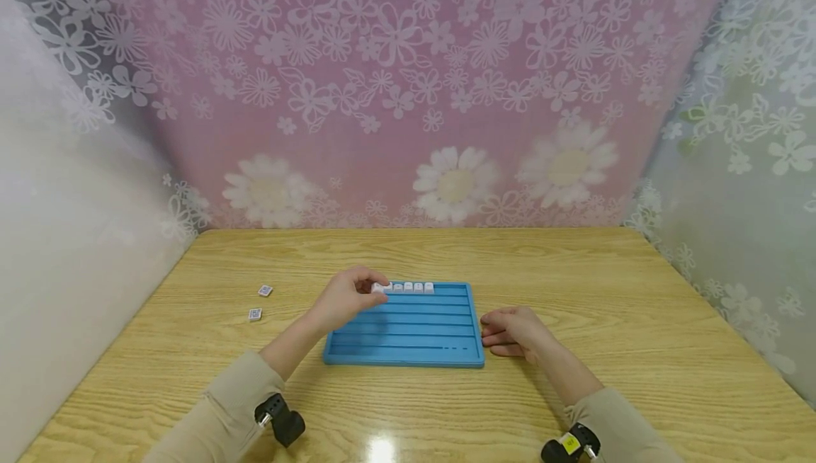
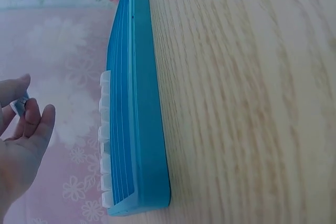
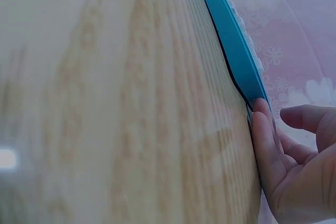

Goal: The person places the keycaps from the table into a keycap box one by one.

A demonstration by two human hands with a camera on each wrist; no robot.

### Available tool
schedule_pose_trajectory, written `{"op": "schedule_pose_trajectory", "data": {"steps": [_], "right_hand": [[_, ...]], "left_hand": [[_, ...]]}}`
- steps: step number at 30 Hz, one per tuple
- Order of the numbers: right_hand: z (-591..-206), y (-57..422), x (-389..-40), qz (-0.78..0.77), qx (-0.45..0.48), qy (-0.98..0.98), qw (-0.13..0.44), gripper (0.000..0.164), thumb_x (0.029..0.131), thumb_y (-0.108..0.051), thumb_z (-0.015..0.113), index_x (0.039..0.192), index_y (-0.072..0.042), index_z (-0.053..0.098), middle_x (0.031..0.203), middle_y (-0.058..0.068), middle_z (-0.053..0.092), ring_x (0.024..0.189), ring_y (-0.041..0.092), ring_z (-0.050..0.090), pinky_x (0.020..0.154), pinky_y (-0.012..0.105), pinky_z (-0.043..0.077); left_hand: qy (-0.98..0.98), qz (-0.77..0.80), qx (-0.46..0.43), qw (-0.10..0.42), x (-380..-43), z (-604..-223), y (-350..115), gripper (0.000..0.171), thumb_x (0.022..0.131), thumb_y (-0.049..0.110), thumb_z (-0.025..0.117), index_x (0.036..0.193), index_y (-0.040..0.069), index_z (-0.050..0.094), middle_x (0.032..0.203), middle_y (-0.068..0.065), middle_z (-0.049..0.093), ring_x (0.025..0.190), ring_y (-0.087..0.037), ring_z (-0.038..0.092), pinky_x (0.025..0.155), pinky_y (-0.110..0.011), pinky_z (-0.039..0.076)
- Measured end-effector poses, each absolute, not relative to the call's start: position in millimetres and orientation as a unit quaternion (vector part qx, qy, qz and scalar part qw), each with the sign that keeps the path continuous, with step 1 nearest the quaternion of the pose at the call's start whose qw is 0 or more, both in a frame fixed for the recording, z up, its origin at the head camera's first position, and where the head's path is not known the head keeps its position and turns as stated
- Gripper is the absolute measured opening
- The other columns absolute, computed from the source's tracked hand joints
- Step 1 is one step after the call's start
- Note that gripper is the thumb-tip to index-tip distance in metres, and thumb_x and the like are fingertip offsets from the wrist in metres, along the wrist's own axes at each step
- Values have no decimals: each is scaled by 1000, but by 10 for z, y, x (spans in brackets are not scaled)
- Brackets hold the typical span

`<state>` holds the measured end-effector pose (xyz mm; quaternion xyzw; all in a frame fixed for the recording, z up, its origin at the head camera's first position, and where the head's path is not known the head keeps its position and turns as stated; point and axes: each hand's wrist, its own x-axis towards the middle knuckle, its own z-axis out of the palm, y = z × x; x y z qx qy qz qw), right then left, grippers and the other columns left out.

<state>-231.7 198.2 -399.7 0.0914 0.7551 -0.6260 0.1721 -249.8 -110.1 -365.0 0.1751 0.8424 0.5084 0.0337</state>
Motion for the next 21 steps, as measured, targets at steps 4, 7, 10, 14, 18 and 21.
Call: {"op": "schedule_pose_trajectory", "data": {"steps": [4,7,10,14,18,21], "right_hand": [[-4002,1986,-2320,-626,90,755,174,30,92,-13,54,113,9,55,75,4,63,65,12,65,59,26,54],[-4002,1989,-2321,-626,87,755,174,31,92,-13,54,113,9,55,75,4,64,65,12,65,59,26,54],[-4000,1992,-2320,-626,85,755,173,31,92,-14,54,113,10,55,75,4,63,65,12,65,59,26,54],[-4000,1989,-2315,-628,84,754,174,30,92,-14,54,112,9,56,74,5,63,64,13,64,58,25,54],[-4000,1986,-2310,-629,84,753,174,30,92,-14,55,111,9,56,74,5,63,63,13,64,58,25,54],[-3998,1988,-2308,-628,87,754,172,31,92,-14,54,112,10,56,74,5,63,64,13,64,58,26,54]], "left_hand": [[846,504,174,21,-2494,-3632,-1075,22,84,10,69,106,8,68,89,-3,53,76,-20,43,63,-31,39],[853,487,188,3,-2488,-3626,-1054,23,84,9,68,107,9,69,88,-1,53,75,-20,43,62,-31,39],[862,468,194,-15,-2491,-3630,-1024,22,84,9,68,106,11,70,90,0,55,73,-19,44,61,-31,40],[865,466,186,-23,-2493,-3648,-982,21,84,8,68,104,12,71,99,0,57,76,-16,49,64,-30,44],[856,486,179,-9,-2491,-3655,-945,27,84,6,67,111,12,68,109,-3,58,82,-15,57,68,-29,49],[842,510,175,9,-2494,-3655,-920,37,84,4,66,120,10,62,110,-7,58,83,-16,60,68,-30,51]]}}
